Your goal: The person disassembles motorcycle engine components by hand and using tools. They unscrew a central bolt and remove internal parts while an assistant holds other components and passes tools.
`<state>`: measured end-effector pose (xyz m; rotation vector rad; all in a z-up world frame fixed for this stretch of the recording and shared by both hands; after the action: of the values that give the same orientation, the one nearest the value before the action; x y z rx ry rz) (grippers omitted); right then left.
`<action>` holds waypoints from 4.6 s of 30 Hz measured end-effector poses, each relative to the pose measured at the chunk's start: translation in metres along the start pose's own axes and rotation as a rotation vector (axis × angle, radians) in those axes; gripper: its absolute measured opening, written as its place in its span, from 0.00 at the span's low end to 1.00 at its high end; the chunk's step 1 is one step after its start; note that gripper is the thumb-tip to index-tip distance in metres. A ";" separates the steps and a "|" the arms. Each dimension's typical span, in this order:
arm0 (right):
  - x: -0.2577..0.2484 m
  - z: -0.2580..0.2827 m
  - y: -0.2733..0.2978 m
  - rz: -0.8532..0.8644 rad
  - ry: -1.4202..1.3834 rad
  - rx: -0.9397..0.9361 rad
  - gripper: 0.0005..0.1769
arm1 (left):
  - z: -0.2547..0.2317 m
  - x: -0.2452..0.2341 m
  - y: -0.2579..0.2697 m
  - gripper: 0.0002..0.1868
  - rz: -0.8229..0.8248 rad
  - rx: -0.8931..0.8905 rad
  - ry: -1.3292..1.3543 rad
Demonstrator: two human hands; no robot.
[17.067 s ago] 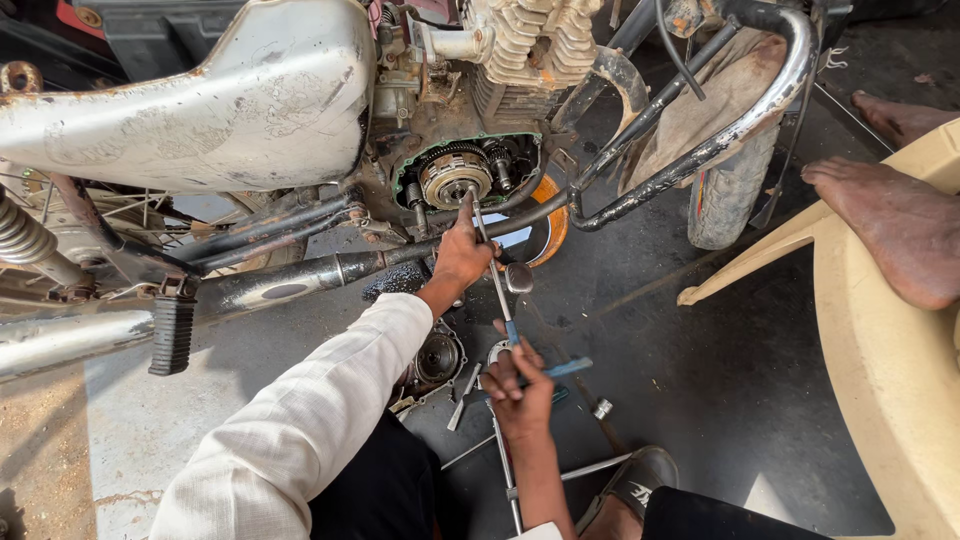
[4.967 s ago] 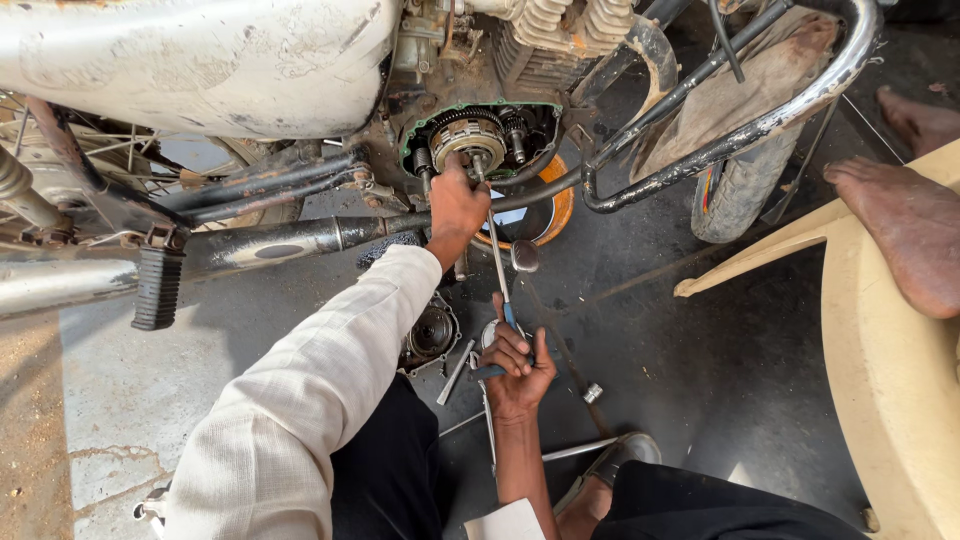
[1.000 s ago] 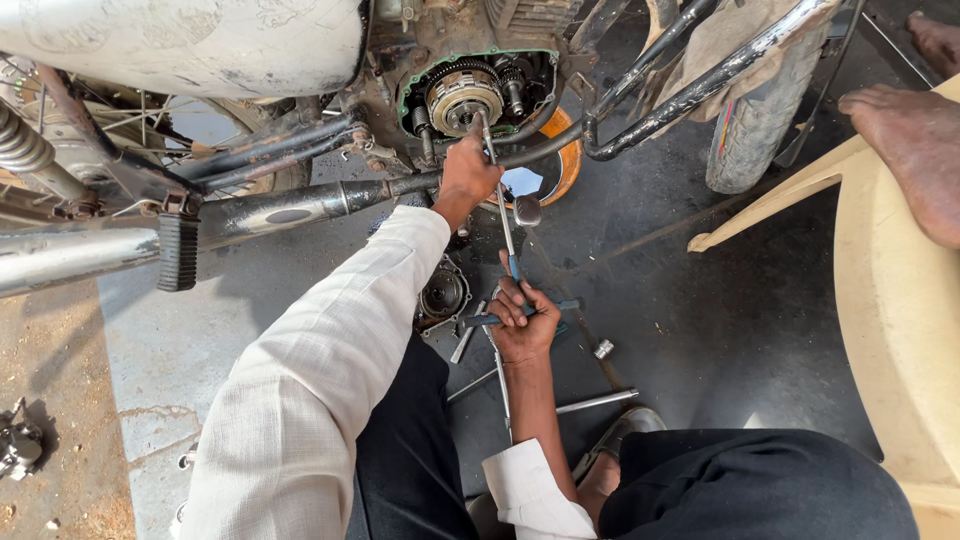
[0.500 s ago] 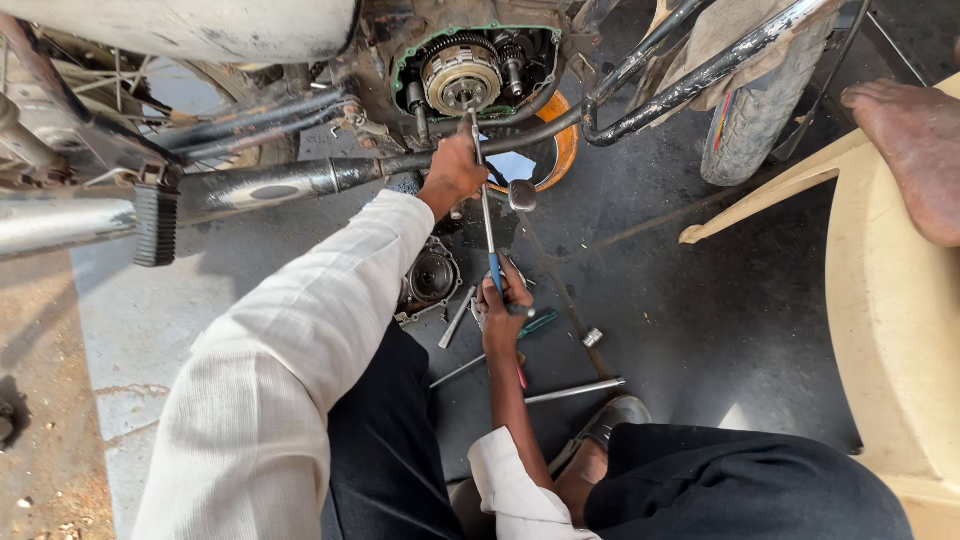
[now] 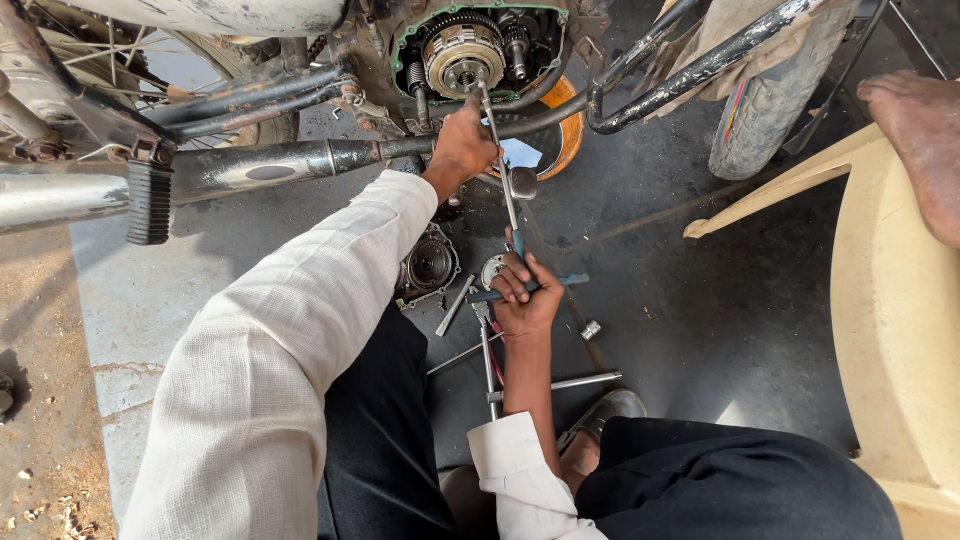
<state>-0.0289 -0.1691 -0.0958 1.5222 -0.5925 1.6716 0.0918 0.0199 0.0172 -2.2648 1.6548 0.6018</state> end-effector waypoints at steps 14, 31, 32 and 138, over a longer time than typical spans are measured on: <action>0.043 0.013 0.025 -0.221 1.068 -0.695 0.20 | 0.030 0.002 0.031 0.40 0.215 -0.056 -0.029; -0.011 -0.014 0.011 -0.245 0.351 -0.271 0.22 | 0.006 0.036 0.054 0.31 -0.040 0.837 -0.579; -0.011 -0.014 0.008 -0.245 0.352 -0.278 0.22 | 0.003 0.033 0.049 0.31 -0.040 0.844 -0.576; -0.002 -0.011 0.009 -0.324 0.305 -0.109 0.15 | 0.030 -0.001 -0.007 0.42 0.052 -0.183 -0.138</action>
<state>-0.0427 -0.1659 -0.0983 1.1820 -0.2536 1.5499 0.0928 0.0367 -0.0090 -2.2496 1.6563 0.9352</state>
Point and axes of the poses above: each hand's wrist, its own y-axis away from the middle knuckle, its own x-axis out of the palm, z = x × y, the point moved 10 cm from there along -y, towards the middle knuckle, and after that the axes turned 4 degrees about x, right-handed, at the moved point
